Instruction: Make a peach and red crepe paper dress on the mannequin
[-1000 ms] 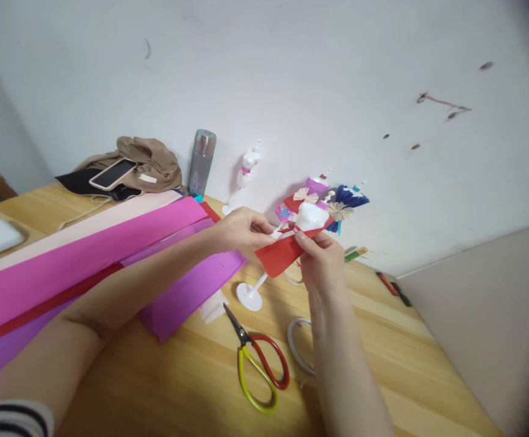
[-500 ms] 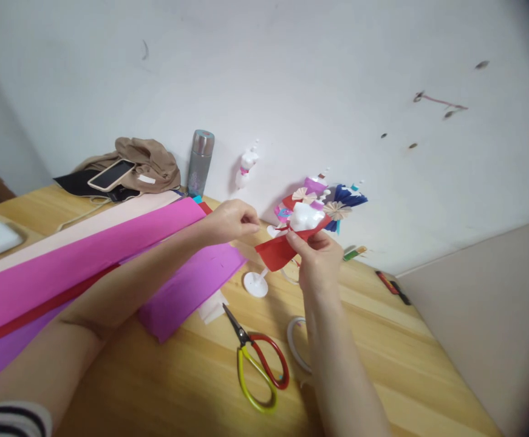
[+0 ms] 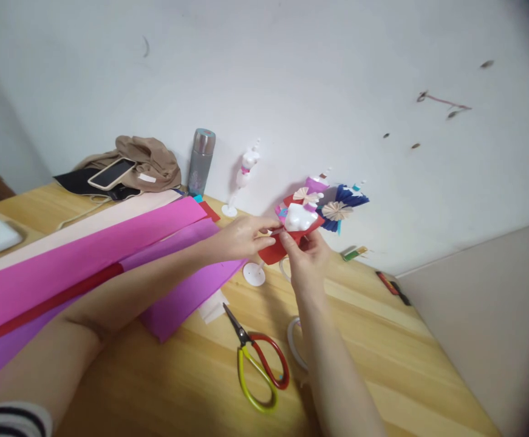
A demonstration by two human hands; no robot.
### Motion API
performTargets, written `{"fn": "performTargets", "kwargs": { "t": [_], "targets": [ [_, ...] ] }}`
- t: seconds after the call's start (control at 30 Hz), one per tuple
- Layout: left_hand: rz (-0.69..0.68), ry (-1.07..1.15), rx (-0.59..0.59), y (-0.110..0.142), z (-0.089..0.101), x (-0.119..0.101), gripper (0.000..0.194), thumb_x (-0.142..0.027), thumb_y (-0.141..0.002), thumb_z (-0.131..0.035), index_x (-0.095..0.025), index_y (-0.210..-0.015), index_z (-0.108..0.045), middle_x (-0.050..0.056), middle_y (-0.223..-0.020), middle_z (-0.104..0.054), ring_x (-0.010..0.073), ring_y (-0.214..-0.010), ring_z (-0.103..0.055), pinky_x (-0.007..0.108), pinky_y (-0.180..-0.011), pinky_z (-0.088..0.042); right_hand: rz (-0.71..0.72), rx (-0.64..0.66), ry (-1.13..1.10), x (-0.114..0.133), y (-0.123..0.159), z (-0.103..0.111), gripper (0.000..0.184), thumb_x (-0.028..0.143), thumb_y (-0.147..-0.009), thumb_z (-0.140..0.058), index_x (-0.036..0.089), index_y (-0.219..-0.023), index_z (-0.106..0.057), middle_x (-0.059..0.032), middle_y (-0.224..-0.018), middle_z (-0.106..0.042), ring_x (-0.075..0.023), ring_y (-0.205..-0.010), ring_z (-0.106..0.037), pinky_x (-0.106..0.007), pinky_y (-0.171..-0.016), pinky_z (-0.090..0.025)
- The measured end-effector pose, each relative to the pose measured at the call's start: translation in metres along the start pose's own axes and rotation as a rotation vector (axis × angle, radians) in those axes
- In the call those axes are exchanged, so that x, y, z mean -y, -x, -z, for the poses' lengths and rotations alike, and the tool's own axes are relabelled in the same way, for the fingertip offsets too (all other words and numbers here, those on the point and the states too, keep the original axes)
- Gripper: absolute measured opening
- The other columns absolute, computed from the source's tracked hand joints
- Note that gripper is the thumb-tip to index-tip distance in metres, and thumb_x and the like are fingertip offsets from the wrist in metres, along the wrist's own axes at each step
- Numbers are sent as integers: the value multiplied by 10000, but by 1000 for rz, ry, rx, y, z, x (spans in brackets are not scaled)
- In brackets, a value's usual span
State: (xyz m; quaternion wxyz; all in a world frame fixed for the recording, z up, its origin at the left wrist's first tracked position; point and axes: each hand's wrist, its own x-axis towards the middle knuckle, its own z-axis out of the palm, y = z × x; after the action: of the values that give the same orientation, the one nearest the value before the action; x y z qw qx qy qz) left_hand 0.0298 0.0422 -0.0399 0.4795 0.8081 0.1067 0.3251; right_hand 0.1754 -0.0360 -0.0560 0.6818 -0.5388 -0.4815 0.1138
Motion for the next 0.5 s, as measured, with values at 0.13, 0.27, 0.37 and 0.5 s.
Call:
{"fn": "performTargets", "kwargs": {
  "t": [0.13, 0.27, 0.37, 0.5],
  "targets": [
    [-16, -99, -53, 2, -2, 0, 269, -156, -868, -555, -186, -1087, -709, 62, -1091, -744, 191, -1032, -680, 329, -934, -524, -11, 3, -5, -1, 0, 1, 247, 350, -698, -788, 203, -857, -668, 6, -784, -688, -166, -724, -628, -317, -718, -509],
    [-48, -110, -47, 2, -3, 2, 280, -139, -872, -529, -184, -1077, -713, 58, -1054, -746, 177, -979, -686, 311, -899, -531, -46, 35, -5, -3, -3, 3, 247, 367, -669, -799, 212, -815, -674, 2, -752, -708, -173, -707, -633, -323, -709, -516],
    [-49, -94, -41, 1, -4, 4, 281, -132, -860, -538, -186, -1075, -711, 48, -1012, -747, 170, -941, -690, 300, -872, -536, -72, 22, -24, -3, -4, 3, 270, 369, -642, -811, 210, -818, -684, -5, -764, -724, -179, -711, -645, -332, -718, -524],
    [-24, -63, -53, 0, -6, 5, 274, -126, -849, -556, -176, -1071, -708, 43, -983, -746, 169, -930, -689, 288, -851, -541, -92, 37, -52, -2, -5, 3, 274, 370, -632, -822, 207, -808, -689, -11, -771, -735, -181, -714, -658, -334, -717, -526]
  ]
}}
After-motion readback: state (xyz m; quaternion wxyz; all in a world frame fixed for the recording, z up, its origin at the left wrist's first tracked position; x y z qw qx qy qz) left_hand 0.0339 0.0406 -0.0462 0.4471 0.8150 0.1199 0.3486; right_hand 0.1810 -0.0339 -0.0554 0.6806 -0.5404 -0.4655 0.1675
